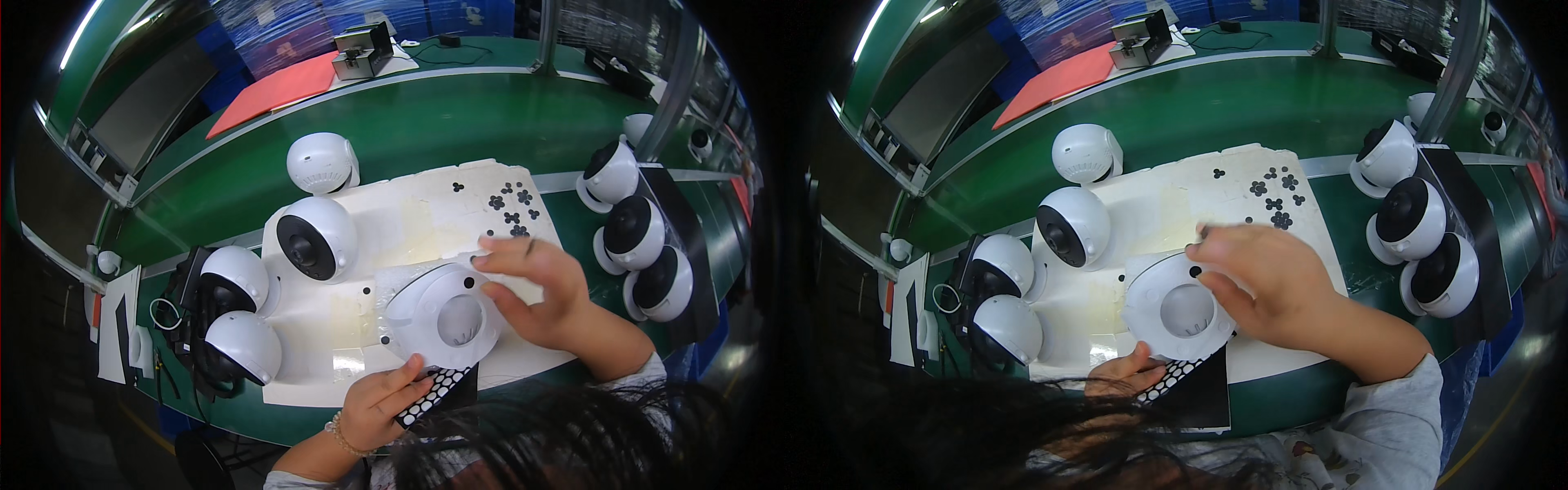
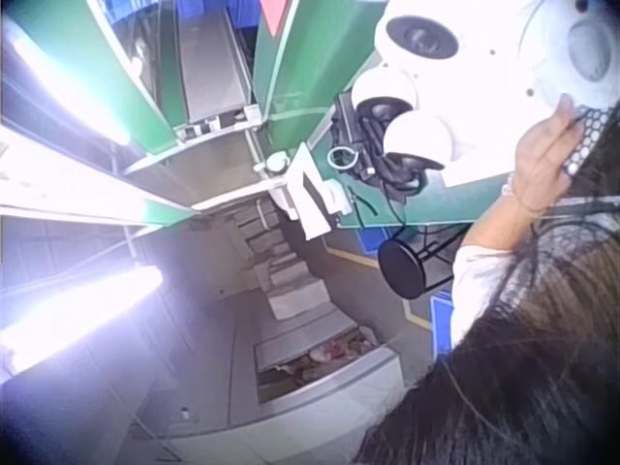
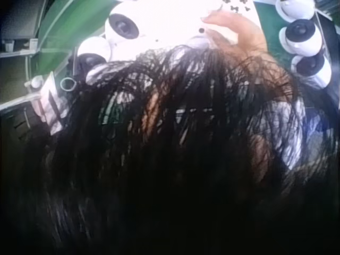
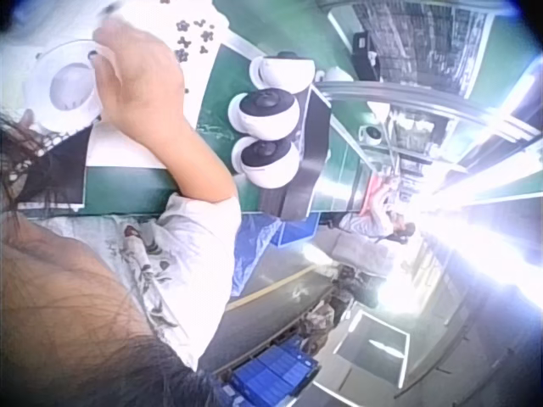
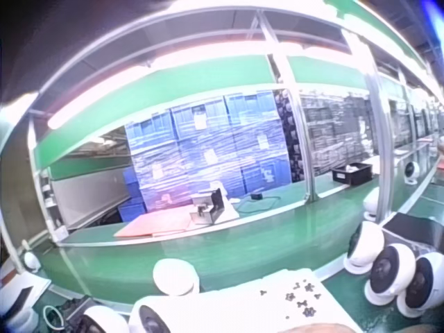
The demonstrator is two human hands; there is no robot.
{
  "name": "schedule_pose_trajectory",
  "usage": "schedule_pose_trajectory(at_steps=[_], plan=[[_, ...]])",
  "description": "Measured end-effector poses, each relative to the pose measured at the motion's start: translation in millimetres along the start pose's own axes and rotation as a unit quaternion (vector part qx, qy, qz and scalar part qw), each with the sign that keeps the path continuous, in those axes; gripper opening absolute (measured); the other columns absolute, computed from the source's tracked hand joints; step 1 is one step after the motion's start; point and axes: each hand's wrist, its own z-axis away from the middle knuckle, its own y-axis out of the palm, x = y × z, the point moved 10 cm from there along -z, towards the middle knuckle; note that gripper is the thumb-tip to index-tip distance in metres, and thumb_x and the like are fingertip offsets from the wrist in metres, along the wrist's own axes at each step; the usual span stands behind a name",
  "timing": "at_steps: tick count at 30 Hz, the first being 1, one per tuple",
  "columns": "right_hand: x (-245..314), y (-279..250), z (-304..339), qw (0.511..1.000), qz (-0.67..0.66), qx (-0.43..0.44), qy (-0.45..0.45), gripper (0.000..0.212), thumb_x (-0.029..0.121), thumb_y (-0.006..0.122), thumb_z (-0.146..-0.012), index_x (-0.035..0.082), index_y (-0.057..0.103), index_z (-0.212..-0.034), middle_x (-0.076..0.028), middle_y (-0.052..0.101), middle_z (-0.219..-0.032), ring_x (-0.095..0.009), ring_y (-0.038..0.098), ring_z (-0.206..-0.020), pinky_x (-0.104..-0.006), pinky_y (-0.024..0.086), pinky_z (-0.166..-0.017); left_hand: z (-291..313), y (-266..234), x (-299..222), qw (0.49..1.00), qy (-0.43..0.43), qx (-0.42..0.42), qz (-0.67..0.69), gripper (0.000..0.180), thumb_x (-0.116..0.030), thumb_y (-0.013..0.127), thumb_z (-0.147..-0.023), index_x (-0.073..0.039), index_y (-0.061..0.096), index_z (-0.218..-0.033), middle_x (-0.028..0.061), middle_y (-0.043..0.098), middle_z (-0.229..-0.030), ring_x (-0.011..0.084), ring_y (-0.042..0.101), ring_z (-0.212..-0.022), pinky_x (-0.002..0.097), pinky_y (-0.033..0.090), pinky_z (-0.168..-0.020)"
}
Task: The person assembles white dome security cameras by hand on a green workbench. They repeatedly pick up small black circular components and press them into the holes of the camera housing. The person handles multiple camera units sequentially, placing them on a white foam pad during the process.
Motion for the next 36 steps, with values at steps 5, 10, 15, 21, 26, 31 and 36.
schedule_pose_trajectory(at_steps=[5,10,15,21,26,31,36], plan=[[-5.6,17.8,-12.3,0.981,-0.169,0.021,0.088,0.065,-0.004,0.058,-0.078,0.004,0.015,-0.126,-0.008,0.059,-0.087,-0.025,0.055,-0.101,-0.0368,0.037,-0.088,-7.6,0.2,-1.6,0.999,-0.013,0.022,0.021,0.036,-0.004,0.070,-0.062,-0.003,0.062,-0.098,0.0147,0.052,-0.121,0.0245,0.062,-0.071,0.0296,0.049,-0.060],[-13.1,49.2,-10.0,0.945,-0.287,0.062,0.140,0.059,-0.003,0.055,-0.081,0.005,0.016,-0.125,-0.007,0.058,-0.083,-0.023,0.053,-0.102,-0.0362,0.035,-0.088,-12.3,-3.5,-9.8,1.000,-0.011,0.020,0.015,0.037,-0.005,0.069,-0.062,-0.002,0.061,-0.099,0.0158,0.051,-0.122,0.0252,0.062,-0.071,0.0300,0.050,-0.061],[-12.6,53.3,-9.6,0.947,-0.277,0.077,0.142,0.057,-0.004,0.053,-0.081,0.005,0.017,-0.124,-0.007,0.058,-0.083,-0.023,0.053,-0.103,-0.0362,0.035,-0.089,-19.1,-8.4,-18.5,1.000,-0.010,0.008,0.021,0.037,-0.004,0.069,-0.063,-0.001,0.061,-0.099,0.0167,0.051,-0.121,0.0250,0.062,-0.071,0.0303,0.050,-0.062],[-2.7,44.4,-5.8,0.985,-0.130,0.069,0.087,0.041,0.006,0.062,-0.075,0.005,0.045,-0.113,-0.005,0.061,-0.091,-0.025,0.052,-0.104,-0.0430,0.031,-0.092,-19.4,-7.4,-19.1,1.000,-0.009,0.015,0.022,0.039,-0.003,0.068,-0.061,-0.001,0.061,-0.099,0.0165,0.051,-0.122,0.0252,0.061,-0.071,0.0308,0.050,-0.062],[22.7,30.8,-4.1,0.989,0.000,0.138,0.054,0.031,0.015,0.068,-0.071,0.013,0.059,-0.101,-0.008,0.055,-0.113,-0.031,0.043,-0.116,-0.0475,0.026,-0.094,-26.3,-15.2,-24.8,0.999,-0.032,0.009,0.035,0.040,-0.001,0.067,-0.059,-0.001,0.061,-0.099,0.0159,0.051,-0.122,0.0255,0.061,-0.070,0.0308,0.050,-0.062],[3.0,27.9,25.4,0.980,-0.114,0.089,0.140,0.018,0.017,0.068,-0.072,0.015,0.061,-0.089,-0.014,0.034,-0.134,-0.042,0.022,-0.127,-0.0490,0.020,-0.098,-25.9,-16.8,-28.8,0.999,-0.015,-0.021,0.034,0.040,-0.001,0.067,-0.058,-0.001,0.061,-0.098,0.0169,0.051,-0.121,0.0248,0.061,-0.067,0.0300,0.049,-0.060],[5.6,47.0,31.3,0.959,-0.166,0.154,0.173,0.006,0.013,0.062,-0.077,0.011,0.058,-0.081,-0.016,0.032,-0.136,-0.042,0.017,-0.129,-0.0495,0.016,-0.100,-34.4,-29.0,-45.3,0.996,0.043,-0.079,-0.030,0.036,-0.004,0.070,-0.059,-0.003,0.062,-0.094,0.0174,0.052,-0.121,0.0221,0.060,-0.063,0.0281,0.048,-0.057]])
